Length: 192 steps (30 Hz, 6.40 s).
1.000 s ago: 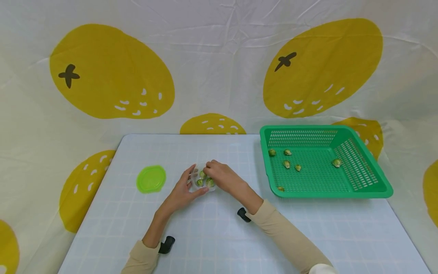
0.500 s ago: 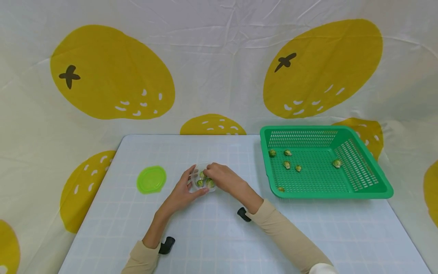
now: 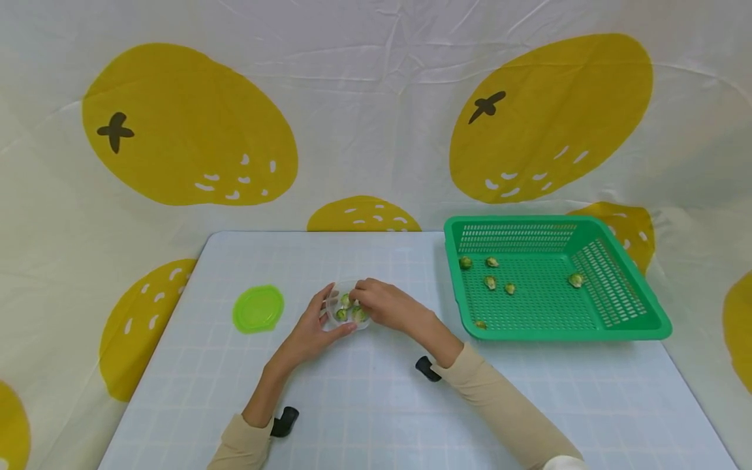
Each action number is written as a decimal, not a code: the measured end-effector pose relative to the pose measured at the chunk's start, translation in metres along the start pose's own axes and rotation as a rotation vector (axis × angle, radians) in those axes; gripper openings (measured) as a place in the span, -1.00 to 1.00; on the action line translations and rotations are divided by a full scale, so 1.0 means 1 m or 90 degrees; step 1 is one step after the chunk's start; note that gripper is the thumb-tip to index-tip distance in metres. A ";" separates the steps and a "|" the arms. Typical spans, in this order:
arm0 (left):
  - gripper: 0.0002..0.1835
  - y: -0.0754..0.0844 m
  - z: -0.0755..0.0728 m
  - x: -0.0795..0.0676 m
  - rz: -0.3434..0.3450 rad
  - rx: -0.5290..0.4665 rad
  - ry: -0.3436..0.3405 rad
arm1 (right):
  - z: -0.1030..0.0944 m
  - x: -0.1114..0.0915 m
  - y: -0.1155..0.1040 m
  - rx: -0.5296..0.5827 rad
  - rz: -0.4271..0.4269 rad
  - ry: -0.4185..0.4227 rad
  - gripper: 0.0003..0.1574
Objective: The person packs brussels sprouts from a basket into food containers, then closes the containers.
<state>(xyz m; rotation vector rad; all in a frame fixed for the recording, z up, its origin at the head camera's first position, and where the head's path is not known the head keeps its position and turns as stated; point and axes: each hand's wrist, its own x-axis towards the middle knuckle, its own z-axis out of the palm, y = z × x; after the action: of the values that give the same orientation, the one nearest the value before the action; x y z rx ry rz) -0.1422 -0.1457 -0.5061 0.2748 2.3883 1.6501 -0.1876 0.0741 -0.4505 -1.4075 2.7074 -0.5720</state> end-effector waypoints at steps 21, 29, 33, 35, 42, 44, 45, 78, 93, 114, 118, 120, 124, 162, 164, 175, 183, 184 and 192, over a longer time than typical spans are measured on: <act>0.17 -0.002 0.000 0.001 -0.002 0.010 -0.003 | -0.038 -0.030 0.013 0.009 0.022 0.090 -0.74; 0.17 0.001 -0.001 0.002 -0.016 0.025 0.000 | -0.054 -0.044 0.022 0.011 0.041 0.124 -0.74; 0.17 0.003 -0.001 0.003 -0.015 0.028 -0.003 | -0.061 -0.052 0.026 0.018 0.054 0.134 -0.75; 0.16 0.003 -0.001 0.003 -0.009 0.024 -0.005 | -0.064 -0.056 0.028 0.019 0.059 0.138 -0.74; 0.15 0.000 -0.002 0.003 -0.006 0.025 -0.006 | -0.075 -0.070 0.034 0.024 0.069 0.164 -0.74; 0.15 -0.001 -0.001 0.003 -0.002 0.025 -0.007 | -0.077 -0.074 0.036 0.027 0.080 0.174 -0.73; 0.15 -0.001 -0.001 0.003 -0.003 0.025 -0.007 | -0.077 -0.076 0.037 0.027 0.082 0.178 -0.73; 0.16 -0.005 0.000 0.001 0.000 0.016 -0.005 | -0.081 -0.153 0.079 0.038 0.119 0.286 -0.74; 0.16 -0.003 0.000 0.001 -0.008 0.015 -0.007 | -0.066 -0.172 0.088 0.074 0.156 0.201 -0.76; 0.16 0.000 -0.001 0.001 -0.011 0.027 -0.004 | -0.064 -0.174 0.098 0.169 0.213 -0.028 -0.82; 0.16 -0.002 -0.001 0.001 -0.007 0.028 -0.004 | -0.065 -0.175 0.100 0.205 0.214 -0.076 -0.80; 0.16 -0.002 -0.001 0.001 -0.008 0.028 -0.004 | -0.065 -0.175 0.101 0.233 0.216 -0.100 -0.78; 0.16 -0.002 -0.001 0.001 -0.006 0.027 -0.003 | -0.065 -0.175 0.104 0.289 0.222 -0.132 -0.77; 0.16 -0.002 0.000 0.001 -0.001 0.015 -0.002 | -0.069 -0.176 0.101 0.281 0.223 -0.105 -0.85; 0.16 -0.002 0.000 0.001 -0.002 0.016 -0.003 | -0.069 -0.177 0.100 0.262 0.224 -0.090 -0.83; 0.17 -0.001 0.000 0.001 -0.008 0.025 -0.004 | -0.070 -0.180 0.097 0.248 0.241 0.021 -0.79; 0.16 -0.002 0.000 0.001 -0.006 0.022 -0.003 | -0.071 -0.183 0.094 0.244 0.250 0.113 -0.74; 0.16 -0.002 0.000 0.001 -0.004 0.021 -0.003 | -0.071 -0.183 0.094 0.237 0.249 0.124 -0.74; 0.16 -0.005 0.000 0.001 0.010 0.010 -0.004 | -0.071 -0.182 0.091 0.207 0.244 0.202 -0.76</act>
<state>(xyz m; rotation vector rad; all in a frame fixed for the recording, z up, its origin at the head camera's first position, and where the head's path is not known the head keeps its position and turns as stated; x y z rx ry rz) -0.1436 -0.1469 -0.5109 0.3011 2.4012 1.6350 -0.1663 0.2885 -0.4401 -0.7509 2.8248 -1.2128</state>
